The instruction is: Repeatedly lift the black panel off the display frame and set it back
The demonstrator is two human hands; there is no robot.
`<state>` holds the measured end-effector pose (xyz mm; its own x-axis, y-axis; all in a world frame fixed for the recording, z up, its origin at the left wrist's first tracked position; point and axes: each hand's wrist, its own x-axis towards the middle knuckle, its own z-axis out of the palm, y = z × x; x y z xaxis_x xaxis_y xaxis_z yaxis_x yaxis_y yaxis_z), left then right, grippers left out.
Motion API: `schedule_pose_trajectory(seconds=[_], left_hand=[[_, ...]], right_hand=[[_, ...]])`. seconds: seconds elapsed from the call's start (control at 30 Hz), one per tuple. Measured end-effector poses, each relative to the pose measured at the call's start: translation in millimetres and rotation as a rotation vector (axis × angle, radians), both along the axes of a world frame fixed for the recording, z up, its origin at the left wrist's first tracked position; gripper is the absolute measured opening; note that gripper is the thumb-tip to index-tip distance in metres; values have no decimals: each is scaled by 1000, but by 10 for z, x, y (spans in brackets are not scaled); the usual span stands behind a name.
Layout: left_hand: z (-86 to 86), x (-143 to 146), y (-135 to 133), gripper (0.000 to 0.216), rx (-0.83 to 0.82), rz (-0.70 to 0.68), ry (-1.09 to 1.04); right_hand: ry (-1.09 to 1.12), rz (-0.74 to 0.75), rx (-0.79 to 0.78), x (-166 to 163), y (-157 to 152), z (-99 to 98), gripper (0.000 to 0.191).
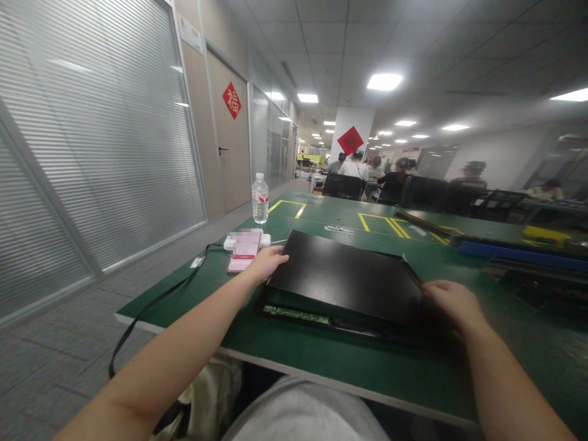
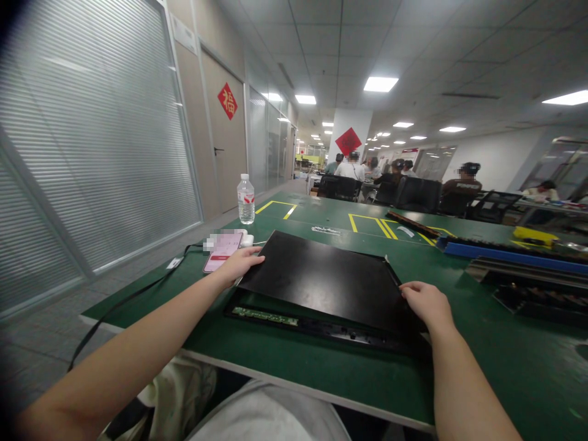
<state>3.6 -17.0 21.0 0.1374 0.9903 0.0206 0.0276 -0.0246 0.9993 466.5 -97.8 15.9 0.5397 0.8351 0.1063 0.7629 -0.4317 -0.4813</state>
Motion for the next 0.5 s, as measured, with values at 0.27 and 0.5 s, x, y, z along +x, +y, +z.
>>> schedule_pose_trajectory(seconds=[0.27, 0.5], left_hand=[[-16, -29, 6, 48, 24, 11, 50], [-47, -58, 18, 26, 110, 80, 394]], right_hand=[[-22, -7, 13, 24, 9, -11, 27], [-17, -15, 16, 9, 12, -4, 27]])
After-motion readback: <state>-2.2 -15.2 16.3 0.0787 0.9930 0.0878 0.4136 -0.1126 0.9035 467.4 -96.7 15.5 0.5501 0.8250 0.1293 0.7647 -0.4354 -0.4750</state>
